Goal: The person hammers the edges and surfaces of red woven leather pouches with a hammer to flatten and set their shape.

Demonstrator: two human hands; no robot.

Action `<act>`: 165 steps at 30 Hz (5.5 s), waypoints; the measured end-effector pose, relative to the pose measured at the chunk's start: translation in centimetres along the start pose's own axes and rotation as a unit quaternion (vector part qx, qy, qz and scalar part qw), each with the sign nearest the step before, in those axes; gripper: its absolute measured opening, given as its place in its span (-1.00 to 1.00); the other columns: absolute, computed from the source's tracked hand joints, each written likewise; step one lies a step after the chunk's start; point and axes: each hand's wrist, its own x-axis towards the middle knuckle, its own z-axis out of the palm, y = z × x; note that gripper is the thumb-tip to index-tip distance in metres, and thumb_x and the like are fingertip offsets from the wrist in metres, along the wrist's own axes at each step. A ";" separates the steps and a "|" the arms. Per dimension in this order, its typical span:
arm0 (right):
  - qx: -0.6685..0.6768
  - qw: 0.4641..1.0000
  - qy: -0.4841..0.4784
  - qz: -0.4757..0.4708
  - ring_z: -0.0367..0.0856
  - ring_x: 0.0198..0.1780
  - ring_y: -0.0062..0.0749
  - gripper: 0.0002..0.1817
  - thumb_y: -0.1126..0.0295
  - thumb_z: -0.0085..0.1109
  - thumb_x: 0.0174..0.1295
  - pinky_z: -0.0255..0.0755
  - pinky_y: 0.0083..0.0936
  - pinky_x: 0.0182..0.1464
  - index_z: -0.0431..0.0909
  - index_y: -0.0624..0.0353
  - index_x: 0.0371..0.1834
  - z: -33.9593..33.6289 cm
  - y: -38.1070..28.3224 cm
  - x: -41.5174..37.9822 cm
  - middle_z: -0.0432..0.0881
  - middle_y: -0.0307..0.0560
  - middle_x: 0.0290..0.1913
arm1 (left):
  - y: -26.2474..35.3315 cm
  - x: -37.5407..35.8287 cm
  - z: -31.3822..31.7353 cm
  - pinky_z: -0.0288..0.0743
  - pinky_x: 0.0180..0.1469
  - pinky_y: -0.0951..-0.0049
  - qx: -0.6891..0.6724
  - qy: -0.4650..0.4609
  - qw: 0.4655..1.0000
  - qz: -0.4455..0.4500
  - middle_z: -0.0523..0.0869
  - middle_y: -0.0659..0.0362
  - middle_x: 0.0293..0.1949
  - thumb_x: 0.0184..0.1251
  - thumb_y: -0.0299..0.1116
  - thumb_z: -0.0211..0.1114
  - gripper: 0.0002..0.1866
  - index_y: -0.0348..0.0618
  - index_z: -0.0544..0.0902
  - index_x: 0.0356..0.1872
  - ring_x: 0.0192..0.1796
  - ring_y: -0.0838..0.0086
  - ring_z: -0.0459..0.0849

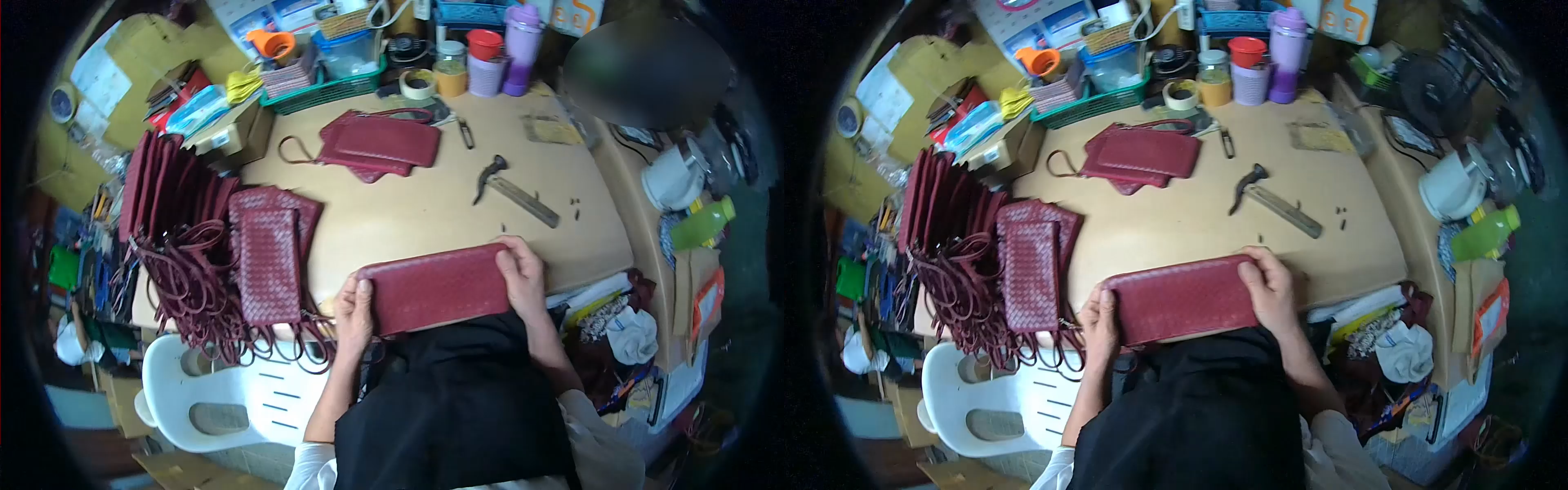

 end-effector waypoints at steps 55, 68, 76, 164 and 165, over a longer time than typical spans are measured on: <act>-0.373 0.845 -0.311 -0.223 0.20 0.44 0.12 -0.06 0.00 0.45 0.04 0.02 0.08 0.45 0.21 0.19 0.42 5.9 -2.9 0.2 0.24 0.19 0.40 | 2.0 -2.9 -1.3 0.56 -0.16 0.24 0.465 -0.073 0.882 0.013 0.60 -0.04 -0.15 0.03 -0.53 0.49 -0.43 -0.28 0.50 0.13 -0.20 0.11 0.66; -0.248 0.927 -0.229 -0.164 0.66 -0.24 -0.35 -0.72 0.17 0.41 0.14 0.27 -0.34 0.18 0.66 0.13 -0.24 5.0 -4.7 1.4 0.72 -0.19 -0.34 | 2.1 -4.0 -0.2 0.51 0.05 0.43 0.218 -0.145 0.961 0.087 0.60 0.01 -0.07 0.09 -0.62 0.41 -0.56 -0.21 0.57 0.05 0.00 0.32 0.65; -0.272 0.914 -0.201 -0.225 0.64 -0.33 -0.36 -0.73 0.23 0.41 0.14 0.27 -0.33 0.16 0.64 0.11 -0.19 6.3 -4.9 -0.2 0.68 -0.21 -0.42 | 1.5 -1.7 2.6 0.50 -0.22 0.50 0.164 -0.033 0.979 0.120 0.63 0.12 -0.32 0.26 -0.56 0.37 -0.84 -0.34 0.68 -0.14 -0.29 0.45 0.62; -0.495 0.787 -0.365 -0.052 0.68 -0.07 0.14 -0.59 0.07 0.09 0.37 0.51 -0.02 0.03 0.49 0.26 -0.03 7.5 -5.0 11.8 0.68 0.24 -0.22 | -1.7 2.1 3.6 0.20 0.41 0.13 0.588 -0.177 0.774 0.155 0.38 -0.06 0.33 0.32 -0.22 0.24 -0.35 -0.35 0.34 0.36 0.38 0.10 0.35; -0.495 0.786 -0.366 -0.054 0.68 -0.07 0.14 -0.59 0.07 0.09 0.37 0.51 -0.02 0.03 0.49 0.26 -0.03 7.3 -5.2 12.1 0.68 0.24 -0.22 | -1.6 2.1 3.6 0.20 0.41 0.12 0.587 -0.175 0.774 0.158 0.38 -0.06 0.33 0.32 -0.22 0.24 -0.35 -0.36 0.34 0.36 0.38 0.09 0.35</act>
